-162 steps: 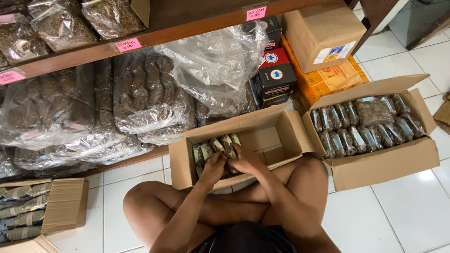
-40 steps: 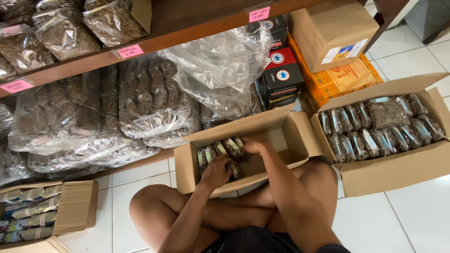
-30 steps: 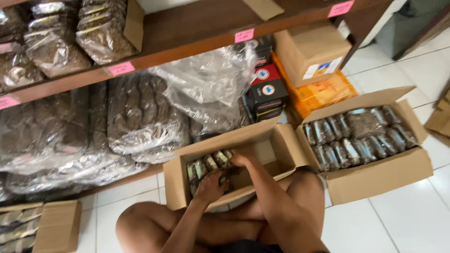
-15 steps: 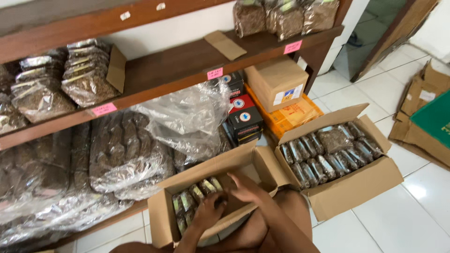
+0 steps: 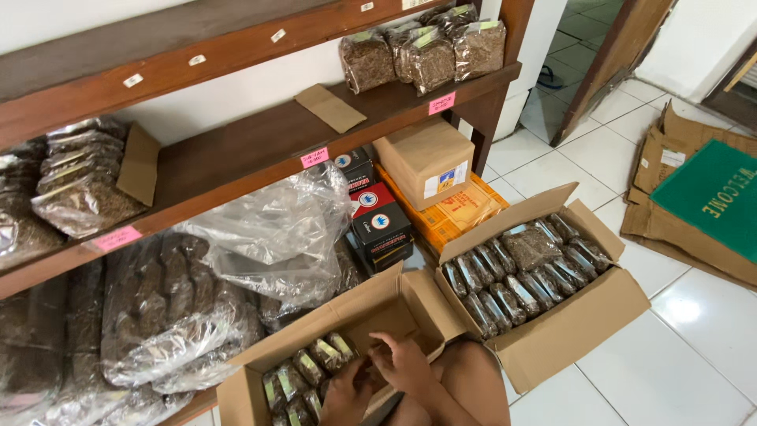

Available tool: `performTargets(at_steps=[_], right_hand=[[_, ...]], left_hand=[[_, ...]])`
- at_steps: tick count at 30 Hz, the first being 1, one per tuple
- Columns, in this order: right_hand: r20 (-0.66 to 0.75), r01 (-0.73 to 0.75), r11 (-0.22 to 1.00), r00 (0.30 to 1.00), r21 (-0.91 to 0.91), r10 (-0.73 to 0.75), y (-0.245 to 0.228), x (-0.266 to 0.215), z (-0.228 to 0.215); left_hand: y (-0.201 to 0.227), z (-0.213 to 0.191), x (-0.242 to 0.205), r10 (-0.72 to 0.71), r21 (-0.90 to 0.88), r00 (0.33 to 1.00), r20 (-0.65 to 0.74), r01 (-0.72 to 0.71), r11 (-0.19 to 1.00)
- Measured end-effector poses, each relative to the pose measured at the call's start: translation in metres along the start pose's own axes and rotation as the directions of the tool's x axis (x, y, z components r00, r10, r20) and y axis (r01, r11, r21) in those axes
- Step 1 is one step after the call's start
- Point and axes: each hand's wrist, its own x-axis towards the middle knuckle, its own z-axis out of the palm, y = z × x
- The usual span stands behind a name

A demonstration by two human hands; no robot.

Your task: The person packs small plastic bags containing loose material into a cardboard box and moves additional bags from a shelf to the box.

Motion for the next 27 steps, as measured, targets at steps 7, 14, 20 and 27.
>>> performTargets(at_steps=[7, 14, 20, 27], right_hand=[[0.135, -0.108, 0.846, 0.99, 0.522, 0.043, -0.006, 0.024, -0.049], [-0.198, 0.076, 0.764, 0.978, 0.641, 0.07, -0.094, 0.132, -0.196], [-0.652, 0.458, 0.866, 0.721, 0.198, -0.232, -0.124, 0.289, -0.284], [-0.615, 0.153, 0.983, 0.766, -0.105, -0.185, -0.08, 0.437, -0.313]], left_hand=[[0.068, -0.027, 0.025, 0.346, 0.057, 0.928, -0.139, -0.341, 0.938], [0.202, -0.108, 0.126, 0.663, 0.004, 0.649, -0.374, -0.714, 0.7], [0.317, -0.163, 0.248, 0.921, 0.478, 0.249, -0.299, -0.796, 0.37], [0.354, -0.167, 0.443, 0.8, 0.407, 0.49, -0.345, -0.69, 0.599]])
